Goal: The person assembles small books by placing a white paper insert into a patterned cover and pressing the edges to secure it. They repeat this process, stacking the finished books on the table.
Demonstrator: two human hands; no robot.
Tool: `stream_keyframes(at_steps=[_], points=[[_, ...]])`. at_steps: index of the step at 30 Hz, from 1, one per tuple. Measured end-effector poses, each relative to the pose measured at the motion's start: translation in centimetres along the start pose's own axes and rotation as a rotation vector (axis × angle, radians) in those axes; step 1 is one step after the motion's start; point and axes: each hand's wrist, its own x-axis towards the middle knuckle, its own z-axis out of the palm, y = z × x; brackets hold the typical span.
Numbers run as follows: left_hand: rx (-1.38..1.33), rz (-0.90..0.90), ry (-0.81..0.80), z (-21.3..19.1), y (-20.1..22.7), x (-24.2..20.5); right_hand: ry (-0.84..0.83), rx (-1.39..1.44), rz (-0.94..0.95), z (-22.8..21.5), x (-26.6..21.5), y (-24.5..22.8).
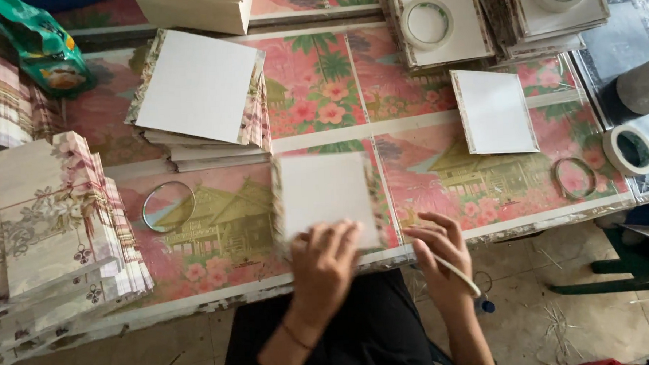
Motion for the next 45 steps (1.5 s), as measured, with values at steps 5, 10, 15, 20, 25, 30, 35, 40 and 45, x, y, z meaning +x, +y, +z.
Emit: stream_keyframes(at_steps=[5, 10, 15, 20, 25, 30, 35, 40, 45], points=[[-0.090, -0.048, -0.056, -0.4, 2.0, -0.8, 0.026, -0.048, 0.020, 1.9, -0.4, -1.1], [-0.138, -0.225, 0.015, -3.0, -2.6, -2.3, -0.030, -0.172, -0.026, 4.1, -1.1, -2.3], [-0.061, -0.456, -0.222, -5.4, -5.8, -4.8, -0.201, -0.056, -0.100, 7.5, -1.7, -4.7], [-0.123, -0.439, -0.168, -5.4, -5.9, -5.7, -0.296, -0.050, -0.041, 9.7, -2.2, -4.9], [-0.145, -0.501, -0.179, -5.5, -5.6, -5.8, -0.302, -0.049, -0.042, 10.9, -2.4, -5.1], [-0.101, -0.553, -0.233, -4.6, -5.9, -6.3, -0.283, -0.158, -0.121, 11.5, -2.6, -4.8], [-0.090, -0.597, -0.280, -5.1, -5.7, -5.4, -0.274, -0.123, -0.077, 9.7, -2.5, -4.0], [-0.093, -0.602, -0.326, -4.8, -6.3, -5.6, -0.156, -0.043, 0.044, 3.4, -0.7, -1.8], [-0.045, -0.570, -0.287, -4.0, -6.7, -6.1, -0.034, -0.247, 0.126, 0.1, -0.5, 1.3]])
